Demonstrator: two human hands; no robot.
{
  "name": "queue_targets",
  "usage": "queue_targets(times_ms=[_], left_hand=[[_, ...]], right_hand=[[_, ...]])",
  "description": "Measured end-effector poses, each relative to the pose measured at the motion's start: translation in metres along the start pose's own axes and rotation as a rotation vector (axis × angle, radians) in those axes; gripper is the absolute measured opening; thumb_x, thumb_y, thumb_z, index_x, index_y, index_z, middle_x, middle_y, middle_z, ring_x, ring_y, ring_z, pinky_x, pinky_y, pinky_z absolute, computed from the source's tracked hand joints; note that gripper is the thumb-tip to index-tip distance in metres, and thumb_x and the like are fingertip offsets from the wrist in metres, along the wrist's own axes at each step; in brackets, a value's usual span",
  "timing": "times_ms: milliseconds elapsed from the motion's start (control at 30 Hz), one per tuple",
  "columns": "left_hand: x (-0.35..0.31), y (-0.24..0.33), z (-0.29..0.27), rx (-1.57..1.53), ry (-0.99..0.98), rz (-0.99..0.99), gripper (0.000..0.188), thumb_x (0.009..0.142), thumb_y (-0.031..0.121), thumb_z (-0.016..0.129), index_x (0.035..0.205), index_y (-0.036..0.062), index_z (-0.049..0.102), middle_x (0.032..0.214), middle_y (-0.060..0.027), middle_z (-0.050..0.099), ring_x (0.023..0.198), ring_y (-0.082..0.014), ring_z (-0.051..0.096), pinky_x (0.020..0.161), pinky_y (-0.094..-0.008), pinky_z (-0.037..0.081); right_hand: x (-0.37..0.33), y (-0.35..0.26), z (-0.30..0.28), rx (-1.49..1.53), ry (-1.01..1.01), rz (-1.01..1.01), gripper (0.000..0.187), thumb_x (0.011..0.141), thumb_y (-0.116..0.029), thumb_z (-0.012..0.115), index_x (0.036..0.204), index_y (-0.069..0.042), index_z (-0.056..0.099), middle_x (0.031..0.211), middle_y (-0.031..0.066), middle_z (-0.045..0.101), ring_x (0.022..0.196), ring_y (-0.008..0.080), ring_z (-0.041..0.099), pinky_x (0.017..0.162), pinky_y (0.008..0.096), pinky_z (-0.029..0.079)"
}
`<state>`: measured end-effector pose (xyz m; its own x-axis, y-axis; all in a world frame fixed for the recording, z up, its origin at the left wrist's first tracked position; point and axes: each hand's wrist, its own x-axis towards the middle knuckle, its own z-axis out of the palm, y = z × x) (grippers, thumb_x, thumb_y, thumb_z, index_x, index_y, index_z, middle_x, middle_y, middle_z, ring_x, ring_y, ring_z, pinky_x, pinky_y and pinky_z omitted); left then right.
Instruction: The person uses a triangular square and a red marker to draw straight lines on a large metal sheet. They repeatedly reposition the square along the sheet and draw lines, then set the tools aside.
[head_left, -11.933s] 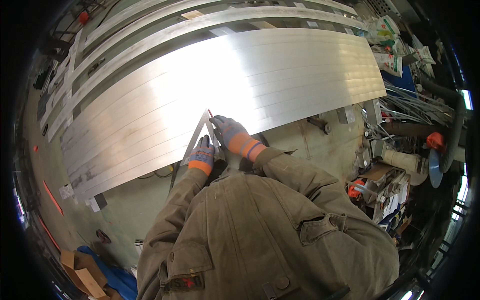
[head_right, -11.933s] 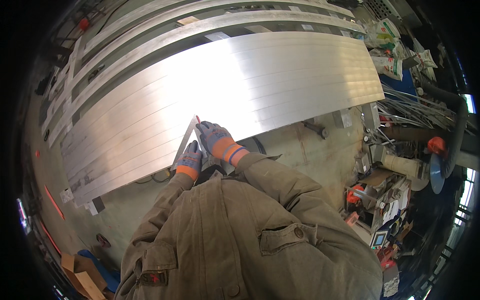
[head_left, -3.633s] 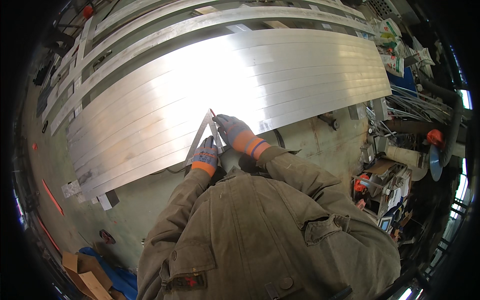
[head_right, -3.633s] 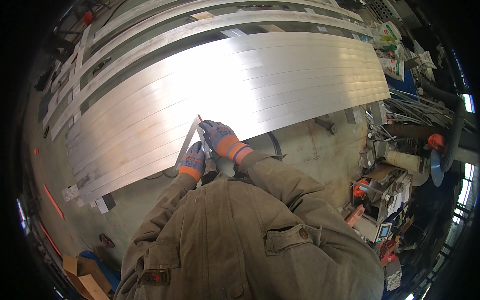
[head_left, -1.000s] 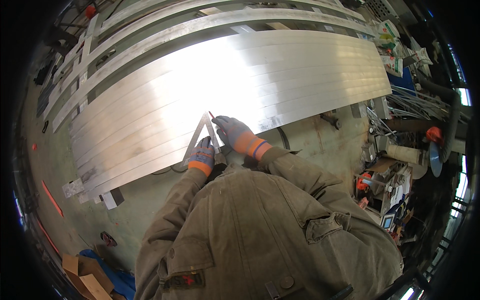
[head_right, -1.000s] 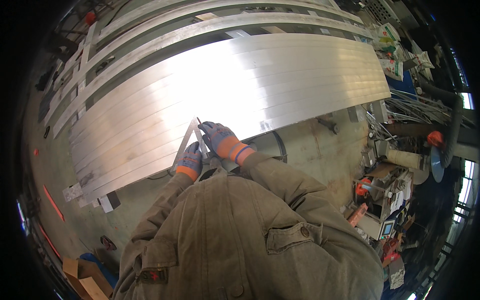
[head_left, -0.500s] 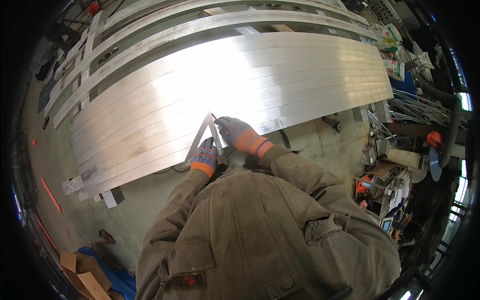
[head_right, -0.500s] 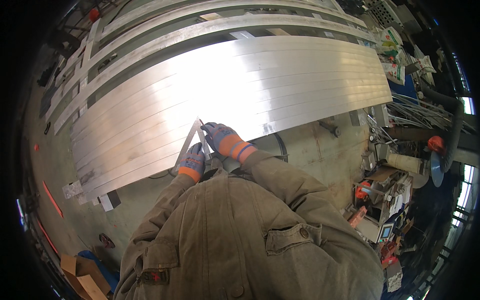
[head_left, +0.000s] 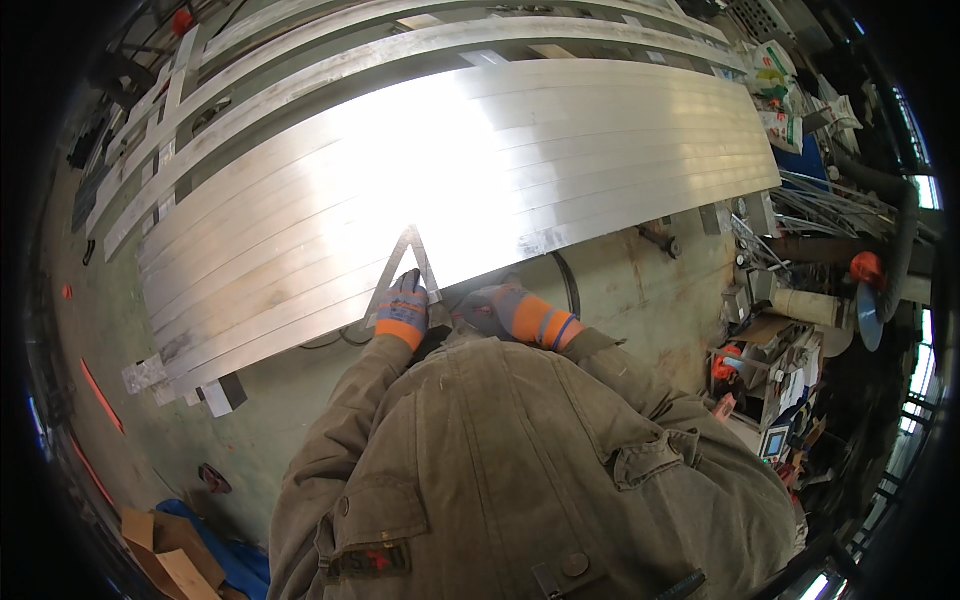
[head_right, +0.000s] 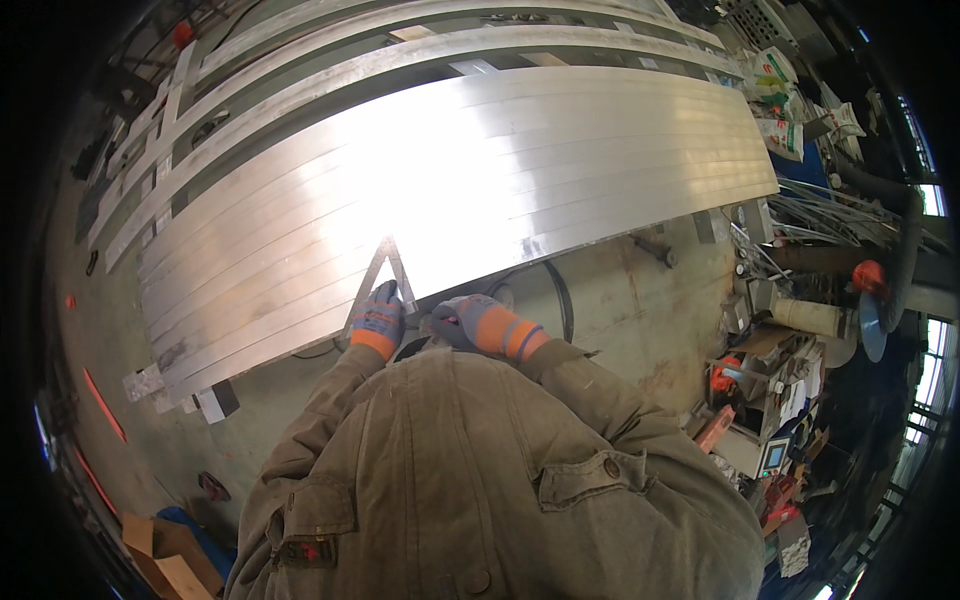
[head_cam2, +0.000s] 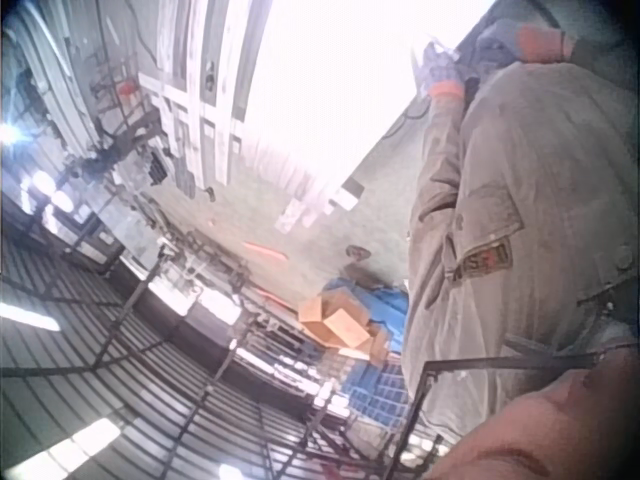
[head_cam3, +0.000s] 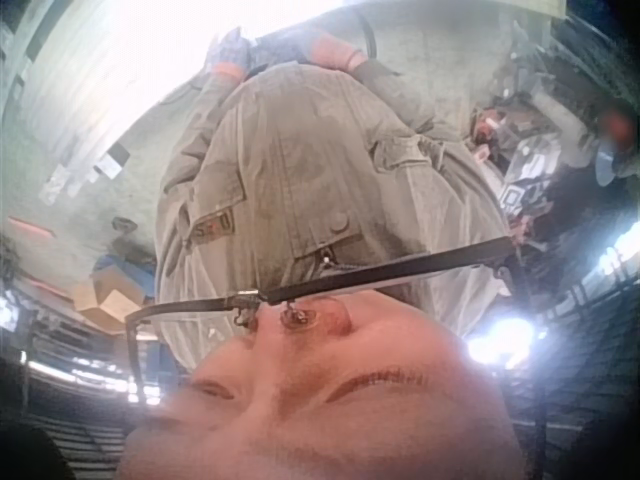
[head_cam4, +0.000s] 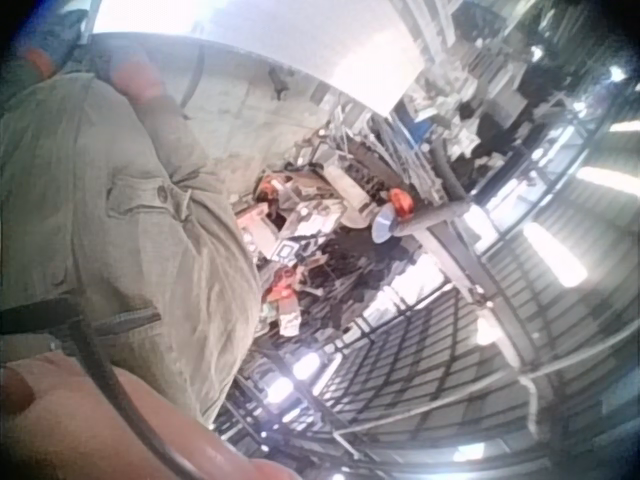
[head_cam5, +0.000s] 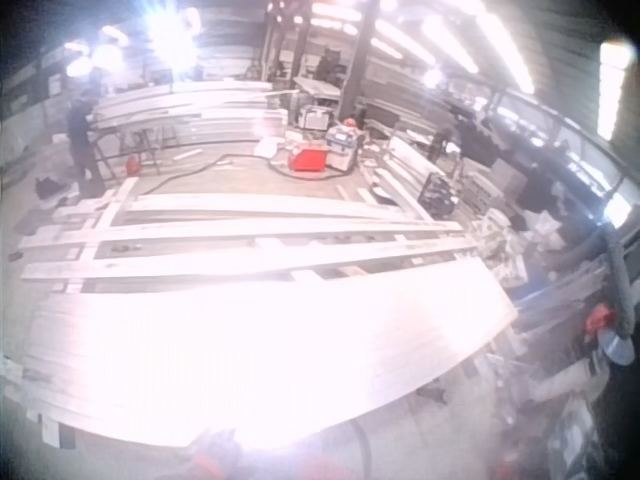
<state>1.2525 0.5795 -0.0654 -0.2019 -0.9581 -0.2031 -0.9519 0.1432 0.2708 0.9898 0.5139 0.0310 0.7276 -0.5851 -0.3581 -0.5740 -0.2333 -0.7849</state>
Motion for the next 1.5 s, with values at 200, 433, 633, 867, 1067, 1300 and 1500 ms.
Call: queue_targets(times_ms=[200,433,633,867,1067,1300,1500], left_hand=[[-0.027,-0.029,-0.011,0.039,-0.047,-0.101,0.033,0.100,0.016,0.067,0.127,-0.0009,0.077,0.159,-0.0221,0.061,0.144,-0.0378,0.061,0.115,-0.0468,0.053],[-0.042,-0.049,-0.019,0.067,-0.069,-0.066,0.037,0.102,0.018,0.067,0.133,-0.0028,0.073,0.163,-0.0240,0.058,0.148,-0.0385,0.058,0.117,-0.0466,0.053],[-0.039,-0.050,-0.020,0.069,-0.113,-0.063,0.036,0.105,0.019,0.065,0.133,-0.0017,0.073,0.165,-0.0241,0.056,0.150,-0.0378,0.056,0.118,-0.0464,0.052],[-0.037,-0.049,-0.021,0.061,-0.137,-0.080,0.033,0.105,0.018,0.064,0.130,0.0003,0.076,0.165,-0.0238,0.056,0.150,-0.0389,0.056,0.121,-0.0462,0.050],[-0.037,-0.053,-0.018,0.030,-0.124,-0.071,0.034,0.105,0.018,0.065,0.131,-0.0006,0.076,0.163,-0.0246,0.058,0.149,-0.0397,0.057,0.122,-0.0477,0.050],[-0.037,-0.052,-0.017,0.067,-0.110,-0.044,0.031,0.103,0.016,0.065,0.128,0.0028,0.079,0.160,-0.0245,0.061,0.147,-0.0396,0.059,0.119,-0.0465,0.052],[-0.037,-0.052,-0.013,0.068,-0.077,-0.041,0.027,0.100,0.014,0.067,0.120,0.0054,0.083,0.159,-0.0245,0.062,0.146,-0.0389,0.060,0.118,-0.0460,0.053]], right_hand=[[0.021,-0.009,0.013,-0.002,0.197,-0.050,0.038,0.112,-0.042,0.062,0.123,-0.010,0.079,0.116,0.0191,0.080,0.106,0.0421,0.075,0.096,0.0493,0.059],[0.023,-0.023,0.022,0.063,0.242,-0.022,0.035,0.113,-0.037,0.062,0.127,-0.010,0.078,0.122,0.0201,0.079,0.112,0.0429,0.074,0.099,0.0489,0.058],[0.026,-0.031,0.024,0.103,0.212,0.058,0.036,0.112,-0.036,0.064,0.132,-0.011,0.078,0.124,0.0208,0.079,0.113,0.0425,0.074,0.100,0.0474,0.058],[0.028,-0.032,0.025,0.090,0.207,0.101,0.035,0.112,-0.035,0.065,0.133,-0.010,0.078,0.125,0.0209,0.079,0.113,0.0427,0.074,0.100,0.0476,0.058],[0.038,-0.018,0.035,0.074,0.266,0.103,0.035,0.112,-0.033,0.064,0.138,-0.011,0.075,0.127,0.0207,0.077,0.115,0.0430,0.074,0.100,0.0481,0.058],[0.048,-0.022,0.034,0.102,0.256,0.057,0.036,0.113,-0.033,0.064,0.138,-0.010,0.074,0.126,0.0205,0.077,0.113,0.0422,0.074,0.099,0.0476,0.058],[0.054,-0.041,0.024,0.068,0.282,-0.021,0.036,0.112,-0.029,0.064,0.141,-0.009,0.072,0.128,0.0188,0.077,0.115,0.0403,0.073,0.102,0.0473,0.058]])
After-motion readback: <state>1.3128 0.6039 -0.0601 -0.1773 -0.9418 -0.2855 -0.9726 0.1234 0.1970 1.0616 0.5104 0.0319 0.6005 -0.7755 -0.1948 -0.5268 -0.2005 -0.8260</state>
